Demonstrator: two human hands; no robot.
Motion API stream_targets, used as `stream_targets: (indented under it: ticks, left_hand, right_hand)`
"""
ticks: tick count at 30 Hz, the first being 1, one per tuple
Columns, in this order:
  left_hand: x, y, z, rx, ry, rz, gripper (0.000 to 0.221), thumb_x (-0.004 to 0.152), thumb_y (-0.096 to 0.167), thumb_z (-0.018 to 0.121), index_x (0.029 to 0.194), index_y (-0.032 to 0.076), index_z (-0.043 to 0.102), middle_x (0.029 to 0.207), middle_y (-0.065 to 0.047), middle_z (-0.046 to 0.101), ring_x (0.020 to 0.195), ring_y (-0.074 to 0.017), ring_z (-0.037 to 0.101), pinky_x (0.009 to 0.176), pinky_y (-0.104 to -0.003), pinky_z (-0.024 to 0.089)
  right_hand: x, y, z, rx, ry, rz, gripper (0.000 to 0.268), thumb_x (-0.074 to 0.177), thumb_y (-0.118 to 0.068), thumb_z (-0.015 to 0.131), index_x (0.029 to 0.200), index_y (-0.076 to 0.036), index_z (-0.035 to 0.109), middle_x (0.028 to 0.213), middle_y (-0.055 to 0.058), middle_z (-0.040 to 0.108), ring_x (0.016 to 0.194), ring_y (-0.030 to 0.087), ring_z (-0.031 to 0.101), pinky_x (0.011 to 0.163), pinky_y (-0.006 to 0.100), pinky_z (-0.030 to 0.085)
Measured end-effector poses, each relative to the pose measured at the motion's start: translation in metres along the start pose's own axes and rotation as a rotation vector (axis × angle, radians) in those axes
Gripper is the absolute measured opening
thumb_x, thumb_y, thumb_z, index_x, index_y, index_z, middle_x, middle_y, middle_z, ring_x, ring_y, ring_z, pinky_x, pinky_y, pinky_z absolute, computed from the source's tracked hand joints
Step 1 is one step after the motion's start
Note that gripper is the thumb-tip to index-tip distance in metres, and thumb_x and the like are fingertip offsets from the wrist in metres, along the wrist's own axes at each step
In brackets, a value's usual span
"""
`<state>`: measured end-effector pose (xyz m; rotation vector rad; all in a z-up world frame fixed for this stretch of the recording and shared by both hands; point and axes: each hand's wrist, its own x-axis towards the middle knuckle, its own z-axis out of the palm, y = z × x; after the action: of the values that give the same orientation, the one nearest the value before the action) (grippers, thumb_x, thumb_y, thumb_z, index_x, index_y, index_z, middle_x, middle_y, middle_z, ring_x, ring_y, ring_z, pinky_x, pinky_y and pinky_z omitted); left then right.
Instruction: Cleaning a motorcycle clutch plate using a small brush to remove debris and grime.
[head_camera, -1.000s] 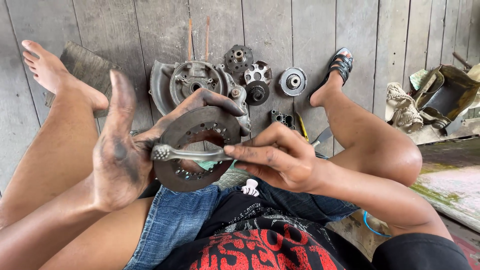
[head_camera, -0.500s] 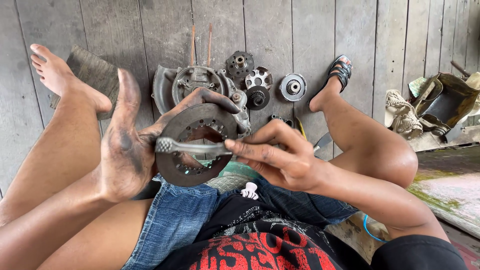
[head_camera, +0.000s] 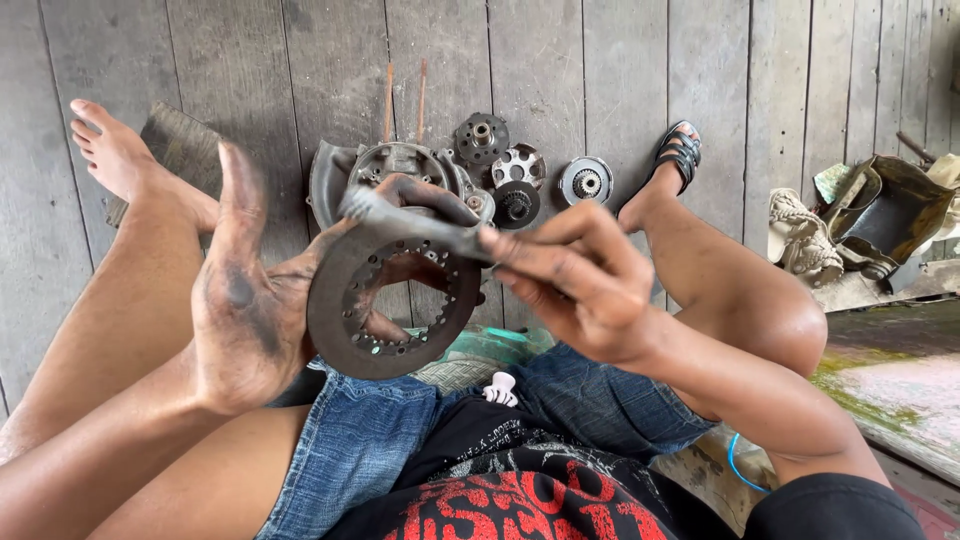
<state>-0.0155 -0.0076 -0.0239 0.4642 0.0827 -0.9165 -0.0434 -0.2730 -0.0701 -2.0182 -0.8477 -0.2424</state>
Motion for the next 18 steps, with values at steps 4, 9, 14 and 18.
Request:
stream_targets:
  ticks: [4, 9, 14, 18]
  left_hand:
    - [-0.004, -0.001, -0.002, 0.023, 0.022, 0.023, 0.099, 0.082, 0.077, 0.024, 0.149, 0.007, 0.044, 0.146, -0.016, 0.054, 0.125, -0.0318, 0.060, 0.095, -0.043, 0.054]
    - [0.009, -0.009, -0.002, 0.047, 0.178, -0.084, 0.106, 0.074, 0.086, 0.026, 0.141, 0.009, 0.054, 0.124, -0.016, 0.070, 0.098, -0.0186, 0.067, 0.061, -0.022, 0.053]
    - [0.009, -0.021, -0.018, 0.252, 0.141, 0.183, 0.084, 0.089, 0.073, 0.030, 0.153, 0.019, 0.033, 0.152, -0.022, 0.049, 0.126, -0.0426, 0.059, 0.061, -0.042, 0.066]
    - [0.011, -0.030, -0.033, 0.251, 0.113, 0.070, 0.099, 0.084, 0.081, 0.026, 0.153, 0.011, 0.038, 0.153, -0.026, 0.046, 0.136, -0.0484, 0.047, 0.075, -0.049, 0.059]
  right_hand:
    - [-0.001, -0.009, 0.001, -0.130, -0.001, -0.039, 0.027, 0.090, 0.003, 0.077, 0.116, -0.003, 0.074, 0.092, 0.001, 0.051, 0.060, 0.006, 0.036, 0.049, 0.021, 0.036]
    - [-0.013, -0.008, 0.003, -0.127, -0.133, -0.157, 0.035, 0.084, -0.004, 0.083, 0.117, -0.011, 0.076, 0.096, 0.000, 0.065, 0.069, 0.005, 0.057, 0.052, 0.018, 0.045]
    - [-0.008, 0.002, -0.006, -0.039, 0.031, 0.074, 0.034, 0.087, 0.007, 0.077, 0.119, 0.000, 0.071, 0.098, 0.004, 0.057, 0.062, 0.006, 0.041, 0.054, 0.020, 0.039]
    - [-0.030, 0.010, 0.013, -0.036, 0.151, 0.007, 0.023, 0.084, -0.007, 0.076, 0.106, -0.010, 0.083, 0.087, 0.008, 0.067, 0.056, 0.016, 0.068, 0.051, 0.028, 0.058]
